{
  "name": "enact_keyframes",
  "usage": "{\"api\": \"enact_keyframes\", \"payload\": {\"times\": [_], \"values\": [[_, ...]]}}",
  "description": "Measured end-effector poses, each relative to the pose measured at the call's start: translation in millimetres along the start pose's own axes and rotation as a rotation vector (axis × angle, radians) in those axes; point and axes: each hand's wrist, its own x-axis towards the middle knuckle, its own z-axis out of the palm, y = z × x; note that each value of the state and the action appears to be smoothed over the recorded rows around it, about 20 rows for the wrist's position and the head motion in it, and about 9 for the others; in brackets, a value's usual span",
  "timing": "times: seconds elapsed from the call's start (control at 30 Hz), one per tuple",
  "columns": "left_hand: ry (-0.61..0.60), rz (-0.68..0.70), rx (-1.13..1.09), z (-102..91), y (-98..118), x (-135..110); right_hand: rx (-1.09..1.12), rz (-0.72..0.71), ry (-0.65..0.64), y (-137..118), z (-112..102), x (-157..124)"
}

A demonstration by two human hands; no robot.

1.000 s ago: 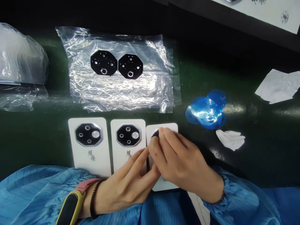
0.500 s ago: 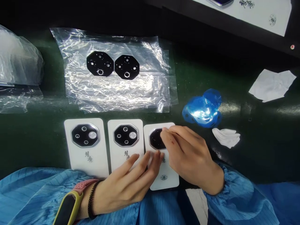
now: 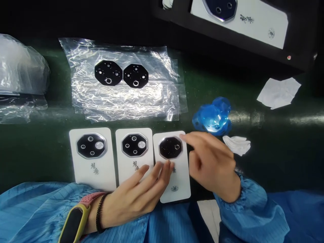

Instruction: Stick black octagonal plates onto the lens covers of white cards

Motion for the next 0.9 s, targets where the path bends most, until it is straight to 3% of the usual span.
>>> {"api": "enact_keyframes", "payload": {"times": [0.1,0.3,0.5,0.6,0.67,0.8,0.9], "values": [[-0.020,0.011,0.008,-0.1,-0.1,1.4,-0.043,0.144,-0.011,1.8,-1.4,-1.9],[0.018,-0.029,-0.056,-1.2,0.3,6.0,0.070,0.063,-0.099,-0.4,-2.3,3.0],[0.169,-0.079,-0.083,-2.4,-5.5,7.6,0.636,0.445,-0.290,2.1,-21.5,14.1],[0.308,-0.224,-0.204,-15.0,-24.9,11.0,0.805,0.546,-0.265,-4.1,-41.7,19.1],[0.302,-0.336,-0.420,-30.5,-41.8,14.9,0.807,0.498,-0.165,-13.4,-56.7,21.8],[0.039,-0.389,-1.220,-62.5,-64.2,22.0,0.718,0.336,0.010,-37.9,-81.0,29.0],[-0.066,-0.423,-1.603,-76.1,-68.0,24.2,0.675,0.268,0.048,-53.2,-91.3,37.9]]}}
